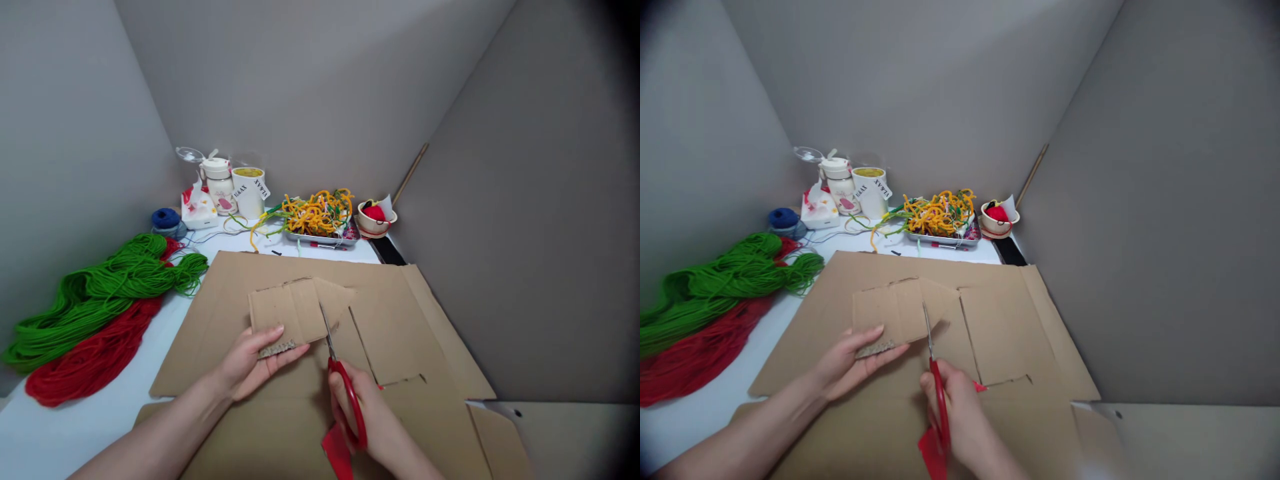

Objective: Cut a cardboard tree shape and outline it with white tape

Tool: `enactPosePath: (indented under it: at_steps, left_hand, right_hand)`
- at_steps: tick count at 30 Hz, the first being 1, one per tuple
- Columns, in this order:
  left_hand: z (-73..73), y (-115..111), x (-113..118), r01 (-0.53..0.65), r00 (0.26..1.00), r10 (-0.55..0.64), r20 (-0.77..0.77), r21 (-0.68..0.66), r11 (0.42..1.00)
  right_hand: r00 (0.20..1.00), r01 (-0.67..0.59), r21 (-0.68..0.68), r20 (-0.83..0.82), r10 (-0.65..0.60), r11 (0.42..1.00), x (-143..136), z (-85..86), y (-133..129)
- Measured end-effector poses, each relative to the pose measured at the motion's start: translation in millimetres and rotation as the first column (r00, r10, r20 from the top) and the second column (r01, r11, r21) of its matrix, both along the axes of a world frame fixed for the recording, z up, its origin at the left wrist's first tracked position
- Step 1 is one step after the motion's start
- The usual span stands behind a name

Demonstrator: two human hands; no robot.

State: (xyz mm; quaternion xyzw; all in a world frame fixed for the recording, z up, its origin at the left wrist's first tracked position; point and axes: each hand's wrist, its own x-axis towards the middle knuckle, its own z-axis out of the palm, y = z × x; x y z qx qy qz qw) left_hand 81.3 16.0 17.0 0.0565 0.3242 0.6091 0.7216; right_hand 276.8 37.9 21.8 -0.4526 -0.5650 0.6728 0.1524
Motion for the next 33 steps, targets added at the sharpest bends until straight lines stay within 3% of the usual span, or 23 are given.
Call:
enactPosePath:
  at_steps: [5,10,15,27,33]
  left_hand:
    - [-0.8,0.4,0.9,-0.018,1.0,0.018,-0.002,0.0,1.0]
    - [-0.5,0.1,4.0,-0.037,0.999,0.037,0.022,0.013,0.999]
    - [-0.2,2.7,2.7,-0.167,0.986,0.167,0.007,0.008,0.986]
    - [-6.5,0.0,16.7,-0.039,0.997,0.05,-0.059,0.169,0.985]
    - [-7.7,-6.9,29.5,-0.006,0.995,0.024,-0.095,0.189,0.982]
  right_hand:
    - [0.998,-0.062,-0.005,-0.026,0.061,0.998,2.2,-5.9,1.9]
    - [0.977,-0.202,0.048,-0.063,0.205,0.978,8.2,5.7,6.5]
    - [0.969,-0.234,0.057,-0.068,0.237,0.971,10.5,13.6,5.2]
    - [0.958,-0.259,0.016,-0.123,0.259,0.966,4.2,2.1,-3.5]
    - [0.97,-0.228,-0.021,-0.091,0.225,0.974,-5.1,7.5,-8.1]
